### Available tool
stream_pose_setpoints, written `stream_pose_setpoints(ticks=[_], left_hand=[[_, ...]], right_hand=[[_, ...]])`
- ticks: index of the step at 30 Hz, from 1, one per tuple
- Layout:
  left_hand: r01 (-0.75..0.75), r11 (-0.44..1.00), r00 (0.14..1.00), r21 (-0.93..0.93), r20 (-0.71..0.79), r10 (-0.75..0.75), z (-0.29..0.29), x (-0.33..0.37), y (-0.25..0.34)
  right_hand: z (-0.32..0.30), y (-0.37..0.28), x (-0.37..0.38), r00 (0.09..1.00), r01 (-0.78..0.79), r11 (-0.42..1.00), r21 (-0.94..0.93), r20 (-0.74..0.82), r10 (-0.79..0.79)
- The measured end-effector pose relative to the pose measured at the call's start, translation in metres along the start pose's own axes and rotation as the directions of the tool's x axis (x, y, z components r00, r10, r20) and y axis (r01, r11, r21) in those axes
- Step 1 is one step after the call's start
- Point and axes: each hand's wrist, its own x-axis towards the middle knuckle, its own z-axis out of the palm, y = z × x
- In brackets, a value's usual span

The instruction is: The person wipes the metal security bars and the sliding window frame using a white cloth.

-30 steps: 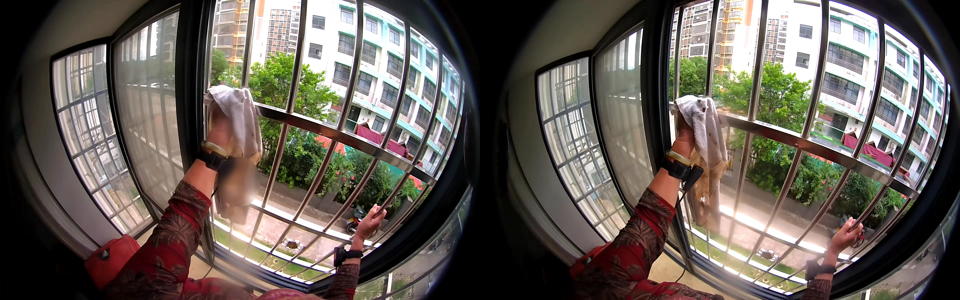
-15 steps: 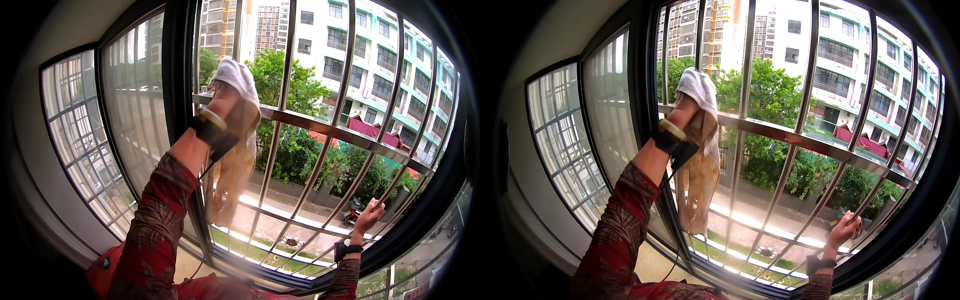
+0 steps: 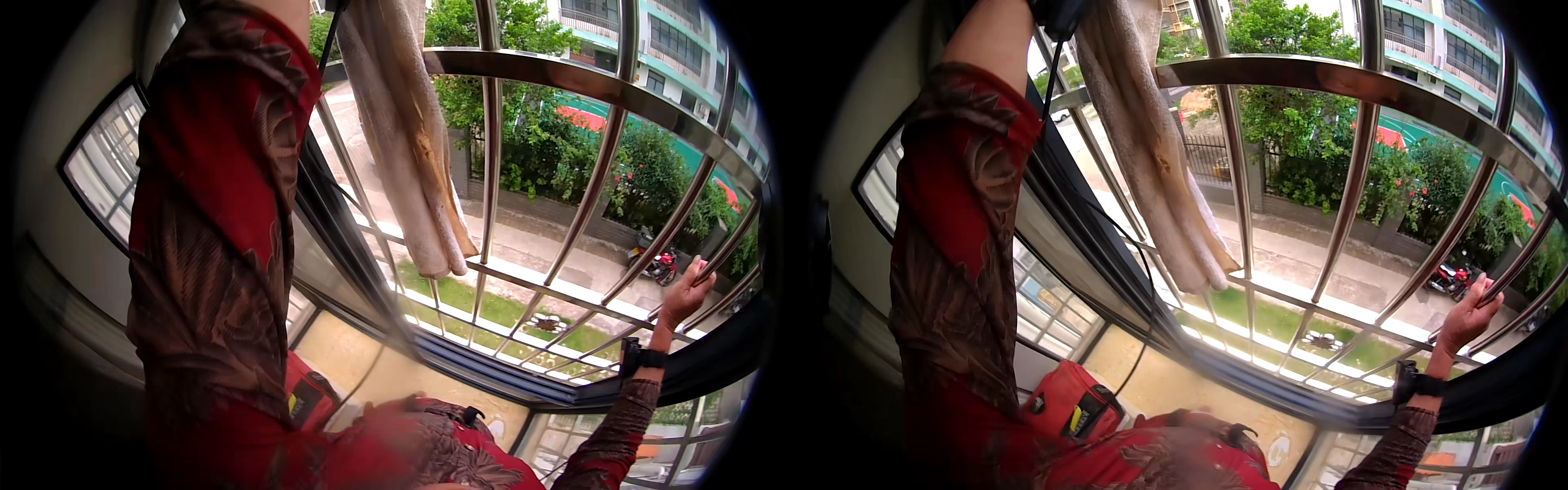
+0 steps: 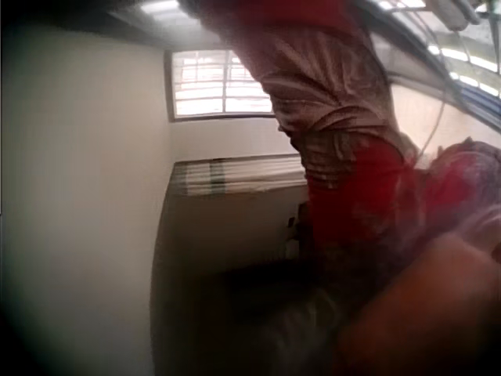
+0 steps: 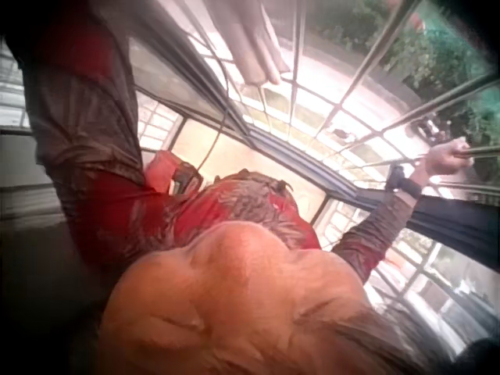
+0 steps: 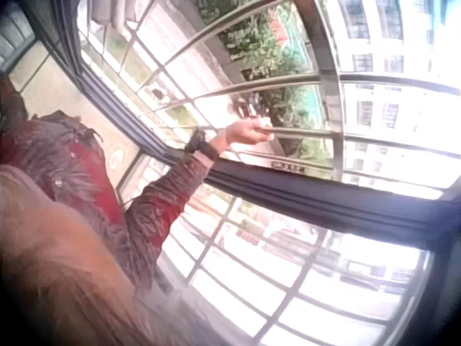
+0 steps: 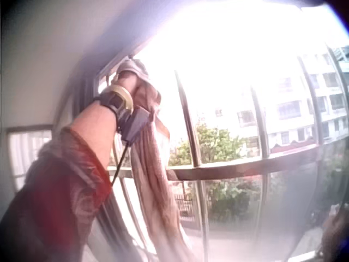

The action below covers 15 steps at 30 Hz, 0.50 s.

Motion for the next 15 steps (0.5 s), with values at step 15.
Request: stream_pose_setpoints(ticks=[15], left_hand=[[0.051, 0.987, 0.841, -0.149, -0.527, -0.123, 0.068, -0.065, 0.043]], right_hand=[[0.013, -0.031, -0.009, 0.999, -0.030, 0.992, 0.122, 0.015, 0.029]])
